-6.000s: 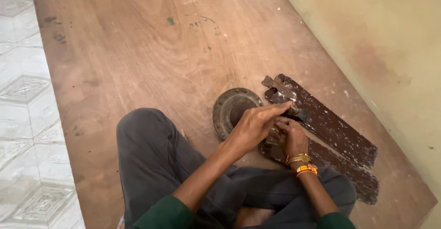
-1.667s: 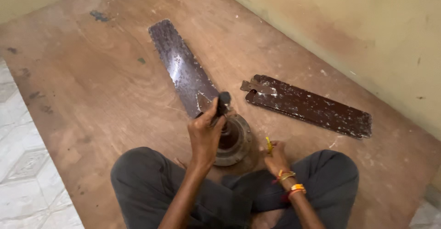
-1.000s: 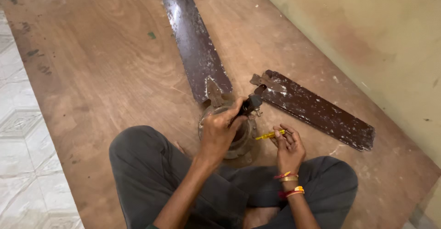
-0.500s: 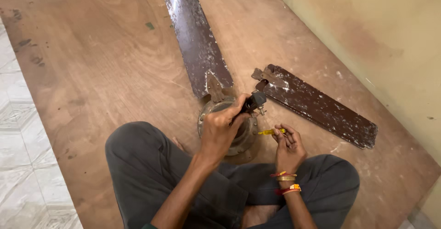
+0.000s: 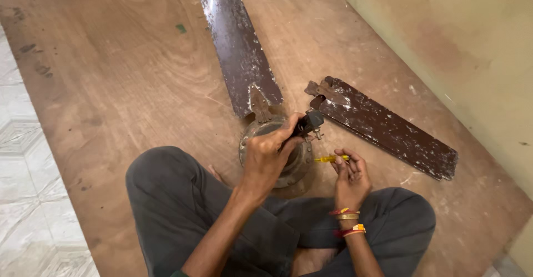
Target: The person sits on the floor and attaches three fan blades to a ceiling fan motor housing using a screwdriver. They secure each blade one by one, tightening the screws to hold them in place.
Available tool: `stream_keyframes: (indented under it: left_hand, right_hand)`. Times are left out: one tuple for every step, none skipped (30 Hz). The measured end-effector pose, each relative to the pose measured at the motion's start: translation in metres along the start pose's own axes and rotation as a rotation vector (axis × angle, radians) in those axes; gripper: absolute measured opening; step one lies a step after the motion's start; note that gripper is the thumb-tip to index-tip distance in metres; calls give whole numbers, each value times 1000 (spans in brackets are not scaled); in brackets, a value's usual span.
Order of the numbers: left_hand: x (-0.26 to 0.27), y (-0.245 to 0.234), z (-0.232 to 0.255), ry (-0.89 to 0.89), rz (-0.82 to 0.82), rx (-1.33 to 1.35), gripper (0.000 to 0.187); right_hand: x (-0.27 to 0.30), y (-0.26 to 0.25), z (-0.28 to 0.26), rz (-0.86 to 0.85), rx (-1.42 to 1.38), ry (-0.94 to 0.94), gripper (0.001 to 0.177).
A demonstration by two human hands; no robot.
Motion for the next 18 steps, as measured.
stream_keyframes:
  left_hand:
    - [-1, 0, -1, -15, -1, -4, 54]
    - [-1, 0, -2, -30, -2, -8, 55]
    - [-1, 0, -3, -46, 2, -16, 55]
    - [-1, -1, -2, -33, 0, -1, 56]
    - [-1, -1, -1, -21, -2, 12, 56]
    - [-2, -2, 0, -8, -4, 24, 56]
    - [-1, -2, 0, -14, 1, 26, 56]
    - [0, -3, 0, -20, 6, 28, 55]
    - [0, -3, -1, -22, 8, 33, 55]
    - [-1, -1, 1, -7, 12, 35, 54]
    - [-1, -2, 2, 6, 19, 31, 54]
    - [-1, -3, 3, 19, 26, 28, 53]
    - [-2, -4, 2, 2, 20, 36, 53]
    - [-2, -4, 2, -16, 14, 45, 53]
    - [-2, -3, 1, -34, 9, 56, 52]
    - [-3, -4, 2, -23, 16, 58, 52]
    - [-2, -4, 4, -12, 20, 61, 51]
    - [-2, -4, 6, -1, 24, 64, 51]
  right_hand:
    - [1, 2, 0, -9, 3, -9, 24]
    - [1, 2, -2, -12, -11, -26, 24]
    - [1, 4, -4, -22, -26, -44, 23]
    - [2, 6, -5, -31, -41, -62, 23]
    - [1, 7, -5, -33, -35, -55, 23]
    - [1, 8, -5, -36, -28, -48, 23]
    - [1, 6, -5, -35, -16, -40, 23]
    - [3, 7, -8, -56, 1, -71, 23]
    - [4, 8, -10, -71, 18, -104, 23]
    - [5, 9, -13, -86, 35, -137, 23]
    - [5, 9, -12, -82, 36, -125, 23]
    - [6, 10, -12, -79, 38, -113, 23]
    - [5, 11, -12, -77, 37, -103, 22]
    - [5, 12, -13, -77, 37, -112, 22]
    - [5, 12, -14, -76, 41, -121, 22]
    - [4, 11, -14, -76, 44, -130, 22]
    - [4, 11, -14, -82, 53, -137, 23]
    - [4, 11, -14, -88, 62, -144, 23]
Point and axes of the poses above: each hand's wrist, its own x-axis away from the middle knuckle, its own y-axis out of the palm, z = x × y, the point moved 7 cm from there along -x, towards the middle knuckle, and after that the axes turned 14 degrees about x, right-handed, at the moved point
